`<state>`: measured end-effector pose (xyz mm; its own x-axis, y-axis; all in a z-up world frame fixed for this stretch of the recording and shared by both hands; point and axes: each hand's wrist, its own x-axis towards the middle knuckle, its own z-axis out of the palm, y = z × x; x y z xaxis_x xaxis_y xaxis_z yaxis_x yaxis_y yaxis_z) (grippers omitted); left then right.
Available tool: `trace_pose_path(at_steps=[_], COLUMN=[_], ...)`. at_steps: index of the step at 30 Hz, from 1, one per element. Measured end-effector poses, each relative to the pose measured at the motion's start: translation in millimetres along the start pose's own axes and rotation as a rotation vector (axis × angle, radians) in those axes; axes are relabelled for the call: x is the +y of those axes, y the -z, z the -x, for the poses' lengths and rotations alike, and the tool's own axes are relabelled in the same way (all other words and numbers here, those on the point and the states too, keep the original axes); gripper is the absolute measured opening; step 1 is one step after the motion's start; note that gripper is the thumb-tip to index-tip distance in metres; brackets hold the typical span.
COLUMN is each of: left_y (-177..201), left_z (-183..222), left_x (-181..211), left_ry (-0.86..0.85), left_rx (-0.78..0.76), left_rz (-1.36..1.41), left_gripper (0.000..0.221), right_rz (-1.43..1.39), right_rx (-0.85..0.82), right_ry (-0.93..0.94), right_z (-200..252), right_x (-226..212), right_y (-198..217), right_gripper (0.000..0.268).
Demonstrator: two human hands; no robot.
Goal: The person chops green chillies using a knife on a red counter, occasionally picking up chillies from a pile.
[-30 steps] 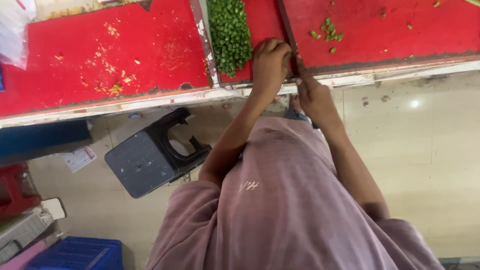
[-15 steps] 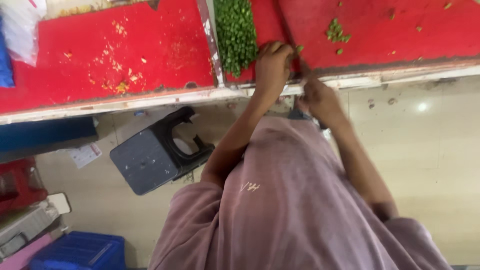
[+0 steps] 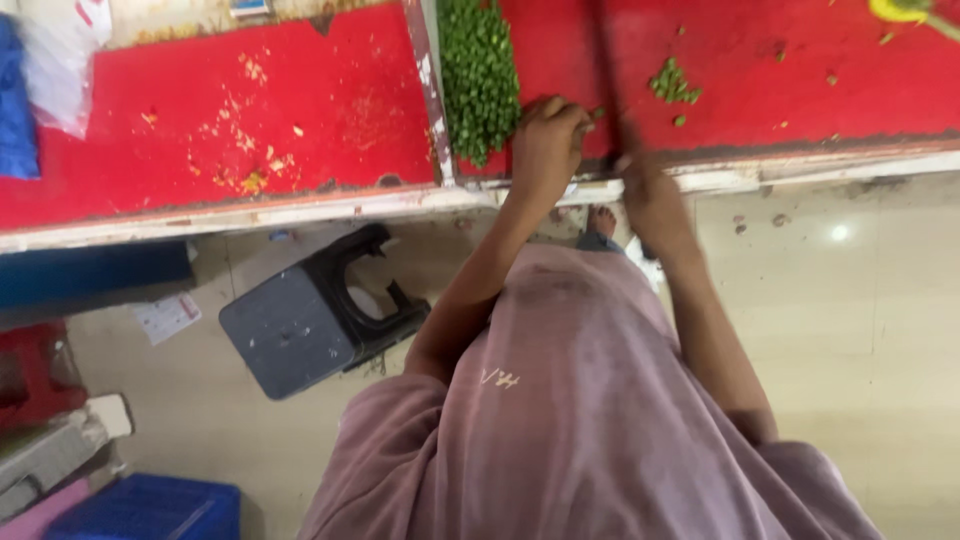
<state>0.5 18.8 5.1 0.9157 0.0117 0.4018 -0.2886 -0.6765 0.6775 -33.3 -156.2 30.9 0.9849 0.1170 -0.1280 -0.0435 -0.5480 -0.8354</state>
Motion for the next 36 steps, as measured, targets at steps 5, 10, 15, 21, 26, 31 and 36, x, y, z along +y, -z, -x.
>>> trace_pose_path(at_steps=[5, 10, 15, 21, 26, 31, 36], left_y=[-6, -6, -6, -18, -16, -19, -22], left_z=[-4, -4, -13, -15, -15, -16, -18], left_x=[-3, 3, 11, 4, -1, 0, 3], left_ry=[-0.015, -0.019, 0.051, 0.074, 0.051, 0.061, 0.052], left_rx=[0.021, 0.019, 0.047, 0.002, -0.044, -0.055, -0.036], left_rz=[0.001, -0.024, -0.058, -0.036, -0.071, -0.156, -0.196], left_gripper=[0.007, 0.009, 0.011, 0.007, 0.015, 0.016, 0.007], right_rz=[-0.009, -0.003, -0.05, 0.362, -0.001, -0.097, 0.187], right_rx=[-0.09, -0.068, -0.031, -0.072, -0.009, -0.08, 0.019], right_ry=[-0.065, 0.101, 0.224, -0.115, 0.185, -0.052, 0.143], right_z=[2, 4, 5, 4, 13, 12, 9], right_x=[-4, -4, -2, -11, -19, -24, -2], right_y=[-8, -11, -12, -1, -16, -16, -21], right_gripper=[0.052, 0.051, 0.049, 0.058, 0.054, 0.053, 0.055])
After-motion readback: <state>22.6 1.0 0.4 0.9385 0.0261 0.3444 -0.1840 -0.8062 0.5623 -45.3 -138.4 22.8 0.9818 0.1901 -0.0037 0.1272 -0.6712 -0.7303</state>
